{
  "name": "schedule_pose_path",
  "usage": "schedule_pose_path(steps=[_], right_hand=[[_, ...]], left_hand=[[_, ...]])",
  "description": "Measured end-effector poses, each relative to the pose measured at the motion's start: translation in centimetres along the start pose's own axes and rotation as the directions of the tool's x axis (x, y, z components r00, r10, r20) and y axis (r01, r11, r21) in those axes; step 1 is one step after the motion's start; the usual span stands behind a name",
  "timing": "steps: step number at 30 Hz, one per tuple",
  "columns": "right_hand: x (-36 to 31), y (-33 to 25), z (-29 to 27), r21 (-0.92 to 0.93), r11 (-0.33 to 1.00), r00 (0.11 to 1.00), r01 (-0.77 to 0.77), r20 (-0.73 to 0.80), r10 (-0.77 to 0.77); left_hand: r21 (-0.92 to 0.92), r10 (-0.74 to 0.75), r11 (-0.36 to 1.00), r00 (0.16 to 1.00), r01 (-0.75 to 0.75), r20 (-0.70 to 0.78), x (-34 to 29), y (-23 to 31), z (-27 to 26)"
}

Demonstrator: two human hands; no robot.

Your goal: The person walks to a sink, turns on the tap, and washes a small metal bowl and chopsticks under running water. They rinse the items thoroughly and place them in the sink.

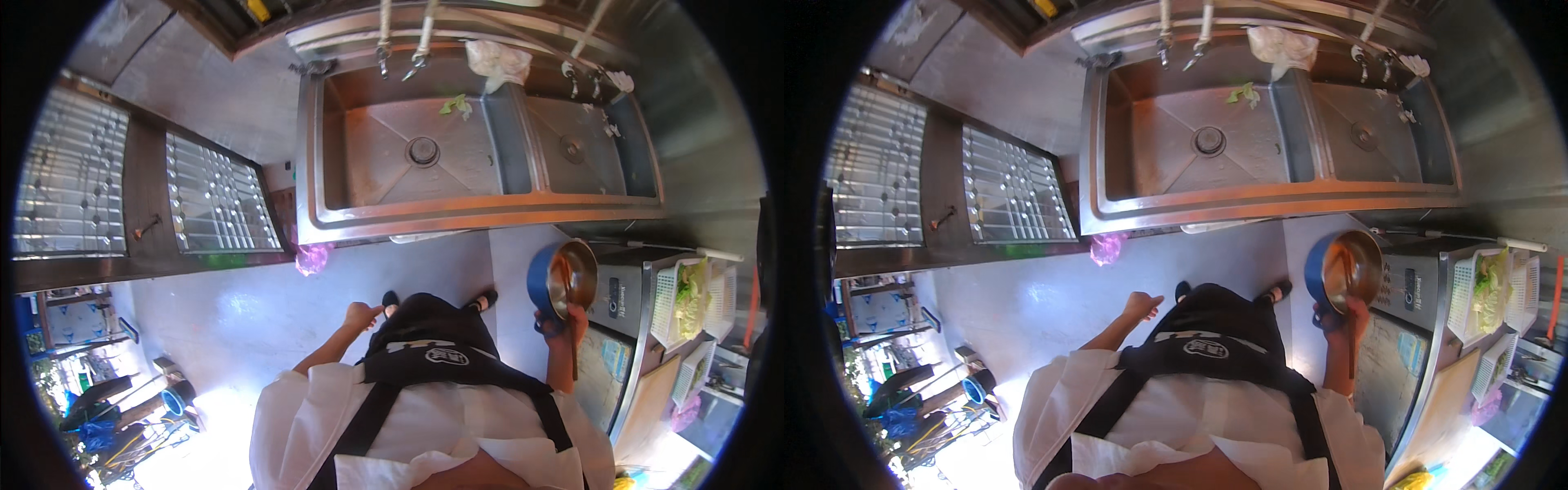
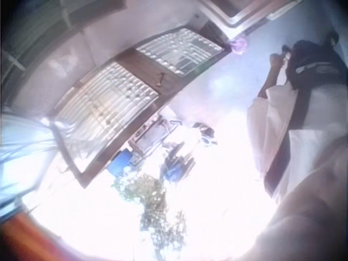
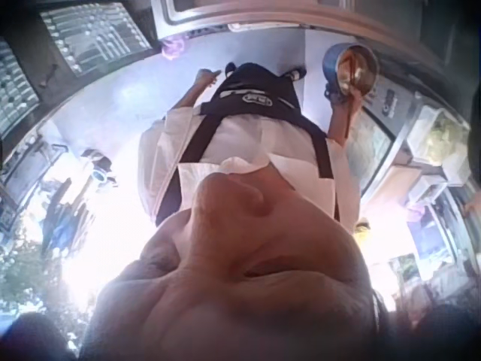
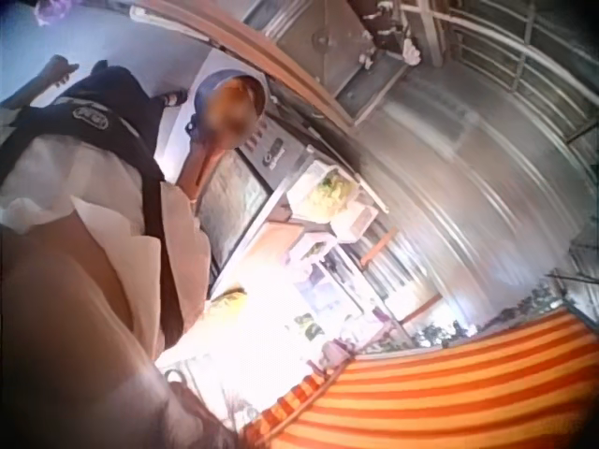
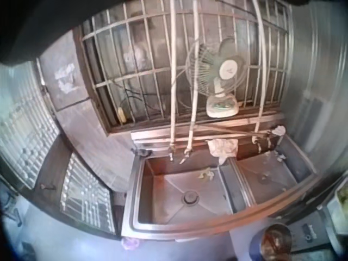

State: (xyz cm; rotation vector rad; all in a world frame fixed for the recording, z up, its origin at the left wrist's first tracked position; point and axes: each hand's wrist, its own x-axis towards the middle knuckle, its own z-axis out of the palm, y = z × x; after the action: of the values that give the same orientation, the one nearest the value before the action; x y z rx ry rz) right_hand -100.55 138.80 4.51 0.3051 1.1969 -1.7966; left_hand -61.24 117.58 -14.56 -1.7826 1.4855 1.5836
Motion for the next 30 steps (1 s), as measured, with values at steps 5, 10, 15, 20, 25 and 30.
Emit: schedule_pose_path(steps=[5,10,15,20,25,30], right_hand=[[0.4,4.6,12.6,-0.195,0.981,0.987,0.006,0.156,0.025],[2.6,8.6,22.2,-0.184,0.981,0.950,-0.058,0.292,0.111],[9.7,10.0,29.4,-0.386,0.911,0.893,-0.146,0.344,0.289],[19.9,13.8,34.3,-0.463,0.828,0.852,-0.317,0.244,0.463],[30.8,22.7,37.6,-0.429,0.878,0.952,-0.212,0.111,0.284],[39.1,29.4,38.4,-0.289,0.933,0.910,-0.212,0.290,0.297]], left_hand=[[-0.217,-0.075,0.974,0.995,0.059,-0.065,0.0,-9.3,-5.4],[-0.395,-0.311,0.887,0.942,0.241,-0.124,1.6,-16.9,-9.5],[-0.617,-0.543,0.695,0.832,0.370,-0.112,2.2,-21.2,-10.8],[-0.897,-0.557,0.359,0.830,0.257,0.015,4.1,-22.4,-13.6],[-0.905,-0.546,0.349,0.837,0.245,0.016,12.7,-20.2,-19.5],[-0.825,-0.316,0.550,0.947,0.131,-0.060,23.4,-15.0,-26.8]])
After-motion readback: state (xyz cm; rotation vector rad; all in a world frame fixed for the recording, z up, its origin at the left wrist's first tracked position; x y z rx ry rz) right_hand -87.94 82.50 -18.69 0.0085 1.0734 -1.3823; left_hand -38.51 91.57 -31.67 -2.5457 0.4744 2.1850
